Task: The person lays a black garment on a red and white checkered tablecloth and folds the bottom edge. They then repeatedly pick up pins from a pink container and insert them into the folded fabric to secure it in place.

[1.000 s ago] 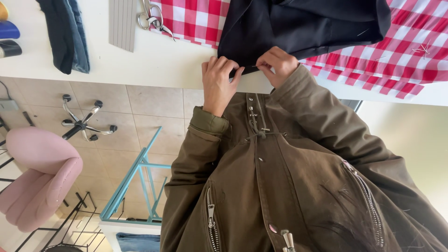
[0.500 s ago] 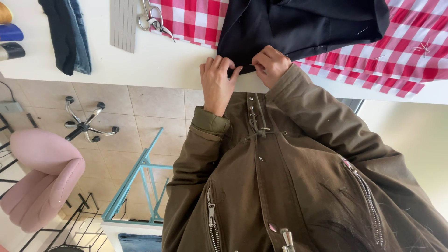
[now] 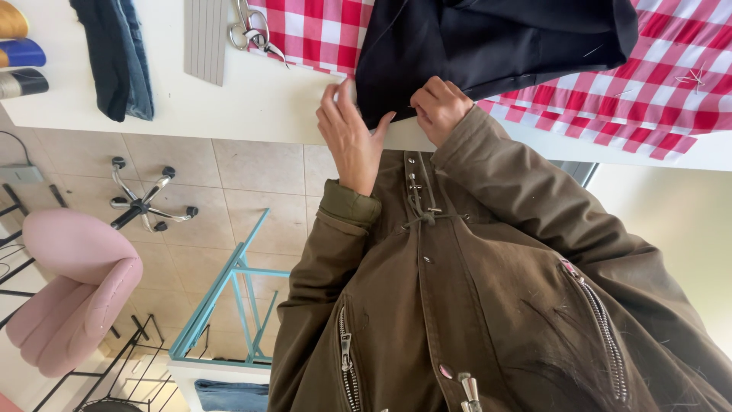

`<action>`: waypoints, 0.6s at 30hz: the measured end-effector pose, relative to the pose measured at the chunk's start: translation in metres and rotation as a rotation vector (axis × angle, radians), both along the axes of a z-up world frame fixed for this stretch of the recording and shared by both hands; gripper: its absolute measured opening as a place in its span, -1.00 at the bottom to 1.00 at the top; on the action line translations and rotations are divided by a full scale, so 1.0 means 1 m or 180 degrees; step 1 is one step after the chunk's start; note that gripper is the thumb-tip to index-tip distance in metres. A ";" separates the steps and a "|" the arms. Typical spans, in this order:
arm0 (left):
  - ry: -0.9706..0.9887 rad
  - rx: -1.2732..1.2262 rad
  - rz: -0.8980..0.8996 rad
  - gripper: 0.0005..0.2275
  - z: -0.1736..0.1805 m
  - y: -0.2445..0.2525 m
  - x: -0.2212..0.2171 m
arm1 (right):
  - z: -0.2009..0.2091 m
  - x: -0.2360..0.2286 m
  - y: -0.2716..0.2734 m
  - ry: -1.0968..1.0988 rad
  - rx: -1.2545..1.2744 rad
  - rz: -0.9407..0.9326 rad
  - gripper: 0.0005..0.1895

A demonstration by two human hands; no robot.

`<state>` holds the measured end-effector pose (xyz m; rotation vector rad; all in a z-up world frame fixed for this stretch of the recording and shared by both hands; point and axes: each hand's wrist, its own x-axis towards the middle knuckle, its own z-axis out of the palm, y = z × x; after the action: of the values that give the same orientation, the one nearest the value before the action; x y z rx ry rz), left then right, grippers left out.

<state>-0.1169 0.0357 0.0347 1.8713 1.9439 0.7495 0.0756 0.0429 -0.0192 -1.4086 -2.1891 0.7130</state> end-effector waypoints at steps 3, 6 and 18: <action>-0.0002 -0.0247 0.0120 -0.37 -0.014 -0.009 0.004 | 0.003 -0.001 0.001 -0.0124 0.0120 0.0057 -0.84; 0.0108 -0.0771 -0.0030 -0.58 -0.030 -0.014 0.005 | 0.004 0.000 0.000 -0.0074 0.0089 0.0098 -0.82; -0.1875 -0.0686 0.0134 -0.79 -0.031 -0.016 0.006 | -0.004 0.002 -0.001 -0.0020 0.0160 0.0075 -0.81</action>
<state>-0.1110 0.0198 0.0033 1.2952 1.6085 0.9322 0.0775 0.0416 -0.0228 -1.3640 -2.2164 0.6581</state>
